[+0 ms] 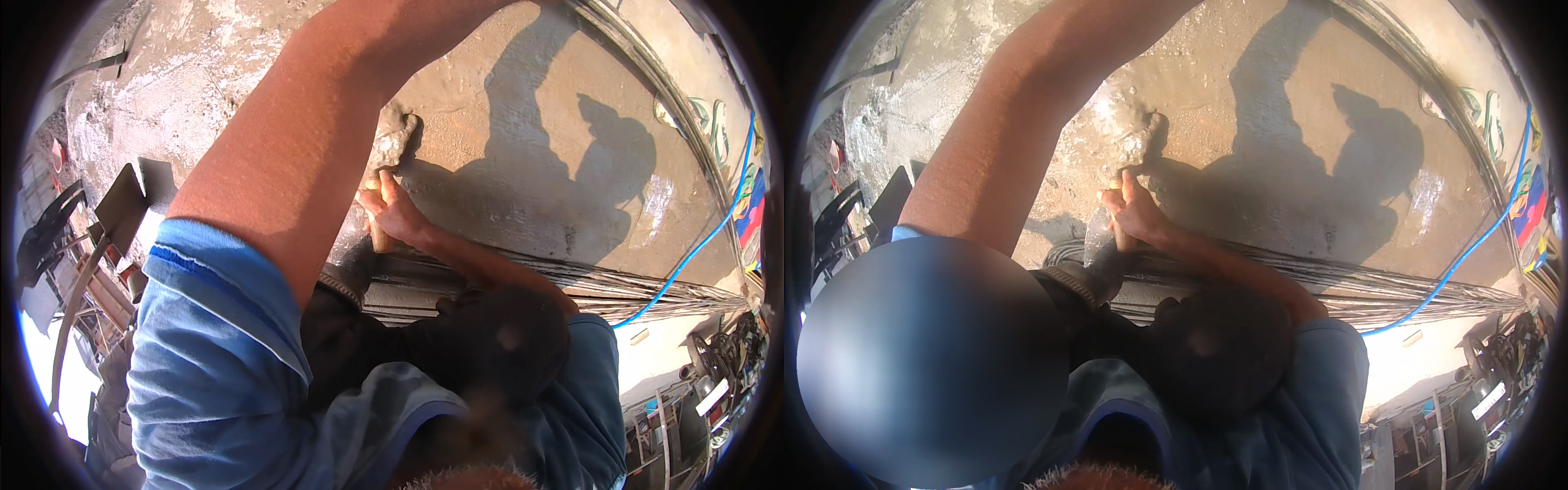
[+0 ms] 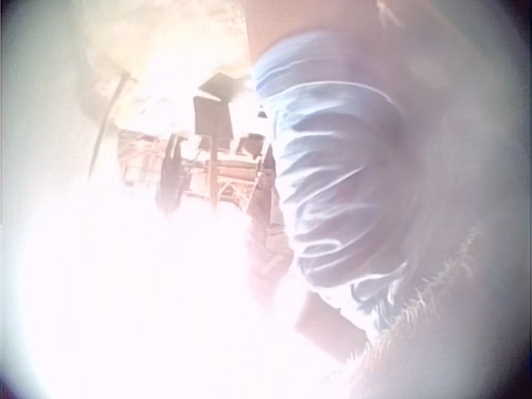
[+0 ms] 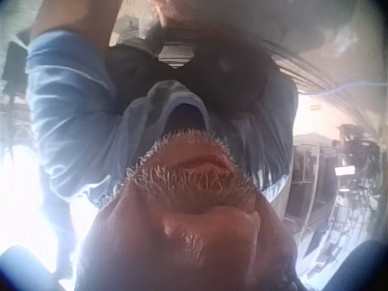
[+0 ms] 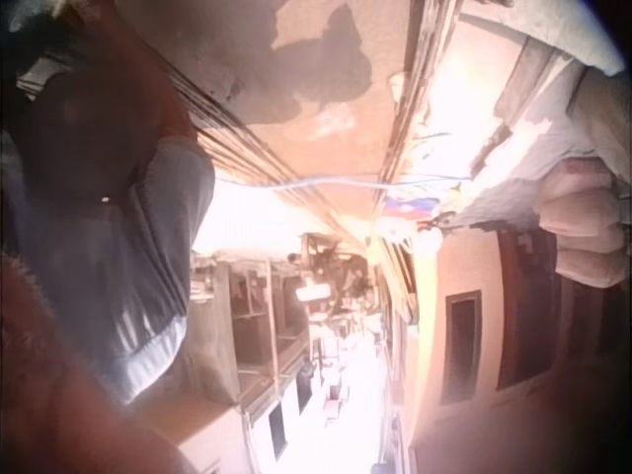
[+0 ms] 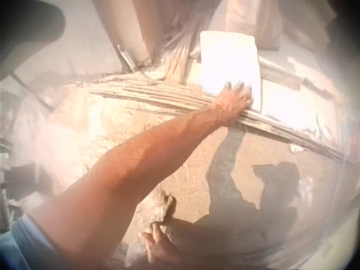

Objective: The person smooths wet concrete on a floor using a trowel, repeatedly spreading and leveling the surface. The person also moves a red basin and a blue hose out of the way to access the work area.

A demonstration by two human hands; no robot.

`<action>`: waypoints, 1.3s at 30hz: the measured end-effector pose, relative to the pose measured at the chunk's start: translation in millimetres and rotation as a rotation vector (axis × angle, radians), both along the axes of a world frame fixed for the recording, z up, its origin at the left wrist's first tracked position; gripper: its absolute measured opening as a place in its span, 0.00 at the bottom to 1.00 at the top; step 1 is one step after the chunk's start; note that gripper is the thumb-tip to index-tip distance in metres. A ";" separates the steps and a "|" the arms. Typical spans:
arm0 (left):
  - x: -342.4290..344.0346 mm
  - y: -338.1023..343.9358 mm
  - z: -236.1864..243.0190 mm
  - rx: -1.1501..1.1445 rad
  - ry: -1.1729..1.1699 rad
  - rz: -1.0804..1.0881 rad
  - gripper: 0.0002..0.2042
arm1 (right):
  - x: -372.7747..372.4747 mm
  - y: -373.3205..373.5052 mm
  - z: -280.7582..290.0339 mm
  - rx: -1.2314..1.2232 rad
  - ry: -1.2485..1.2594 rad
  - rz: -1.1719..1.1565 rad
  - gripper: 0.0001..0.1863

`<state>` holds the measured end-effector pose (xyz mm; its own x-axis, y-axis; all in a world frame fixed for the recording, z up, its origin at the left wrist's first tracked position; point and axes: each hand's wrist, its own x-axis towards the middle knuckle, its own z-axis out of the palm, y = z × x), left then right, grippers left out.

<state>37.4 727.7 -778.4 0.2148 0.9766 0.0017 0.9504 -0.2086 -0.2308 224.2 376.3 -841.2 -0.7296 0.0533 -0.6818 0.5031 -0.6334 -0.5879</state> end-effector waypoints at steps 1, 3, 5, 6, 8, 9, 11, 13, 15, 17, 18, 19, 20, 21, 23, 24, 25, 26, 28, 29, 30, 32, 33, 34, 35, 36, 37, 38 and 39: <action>2.9 3.4 4.8 -0.004 0.007 -0.001 0.39 | -22.1 -19.1 -20.2 0.311 0.195 0.011 0.20; 9.1 5.6 14.0 -0.063 0.034 0.000 0.41 | -40.6 -23.4 -32.4 0.628 0.407 0.053 0.18; 9.8 2.8 13.9 -0.102 0.024 0.003 0.41 | -47.6 -1.9 -14.5 0.675 0.414 0.112 0.17; 5.7 1.6 14.0 -0.092 0.009 0.011 0.41 | -50.1 10.4 -4.6 0.723 0.407 0.140 0.17; 2.2 3.6 13.6 -0.061 -0.011 0.003 0.41 | -32.5 52.4 7.8 0.899 0.312 0.170 0.16; -5.8 -1.5 6.9 -0.068 0.001 0.007 0.41 | -20.3 64.3 10.0 0.909 0.189 0.117 0.16; -1.6 0.4 9.2 -0.068 -0.031 0.009 0.41 | 16.4 95.6 18.3 0.726 -0.082 -0.083 0.15; 3.0 4.4 7.0 -0.044 -0.050 0.003 0.40 | 42.0 113.9 14.2 0.489 -0.226 -0.308 0.15; 4.8 12.2 4.0 -0.024 -0.053 -0.004 0.39 | 58.7 118.9 -10.5 0.426 -0.237 -0.475 0.15; 3.3 14.2 -3.5 -0.024 -0.054 -0.018 0.38 | 28.7 113.4 -9.6 0.458 -0.211 -0.316 0.15; 5.1 14.4 1.3 -0.040 -0.053 -0.022 0.38 | 8.3 103.6 -21.2 0.647 -0.120 -0.256 0.19; 5.5 12.3 6.6 -0.058 -0.050 -0.026 0.38 | -15.0 91.8 -32.2 0.834 -0.030 -0.191 0.22; 1.9 10.5 11.0 -0.078 -0.038 -0.018 0.38 | -43.5 87.8 -21.2 0.800 -0.066 -0.080 0.22; -3.1 11.6 10.8 -0.051 -0.037 -0.011 0.40 | -65.7 96.1 -17.1 0.655 -0.015 0.202 0.23; 11.8 12.2 -9.2 0.028 0.060 0.063 0.40 | -67.1 93.8 -37.2 0.806 0.108 0.263 0.20; 18.0 7.2 -13.5 0.078 0.199 0.156 0.39 | -62.0 93.5 -17.9 1.135 0.238 0.334 0.18; 13.8 9.2 -13.2 0.062 0.147 0.115 0.40 | -56.7 94.7 -10.2 1.122 0.206 0.223 0.17; 11.7 16.2 -7.7 0.057 0.082 0.072 0.41 | -37.6 99.8 -8.1 1.110 0.163 0.118 0.16; 7.8 12.1 -6.7 0.049 0.021 0.044 0.36 | 4.5 110.4 7.0 1.111 0.037 -0.013 0.17; 5.4 6.2 -6.2 0.028 0.026 0.044 0.34 | 25.6 111.7 12.9 0.819 -0.088 -0.136 0.14; -2.7 -0.4 -6.3 0.002 0.033 0.044 0.33 | 37.4 107.9 15.8 0.517 -0.214 -0.242 0.11; -2.3 0.7 -11.0 0.032 0.002 0.046 0.32 | 60.0 88.5 12.1 0.350 -0.317 -0.351 0.12; -2.0 2.1 -12.4 0.052 -0.017 0.038 0.32 | 65.1 82.1 6.1 0.271 -0.373 -0.416 0.13; -3.0 5.6 -11.5 0.068 -0.017 0.038 0.32 | 56.2 75.7 -1.5 0.307 -0.254 -0.381 0.14; -0.1 6.4 -13.0 0.074 -0.026 0.041 0.31 | 42.6 60.5 -8.1 0.335 -0.146 -0.340 0.15; 3.4 8.2 -12.6 0.083 -0.033 0.039 0.31 | 22.8 48.9 -13.8 0.386 -0.057 -0.272 0.16; 5.3 9.4 -9.4 0.078 -0.059 0.046 0.30 | -5.0 40.2 -18.8 0.506 -0.001 -0.143 0.16; 6.7 9.8 -10.1 0.078 -0.066 0.047 0.30 | -35.8 31.3 -20.6 0.630 0.076 -0.019 0.17; 8.8 14.1 -8.3 0.086 -0.074 0.041 0.30 | -63.5 32.1 -22.9 0.738 0.137 0.084 0.17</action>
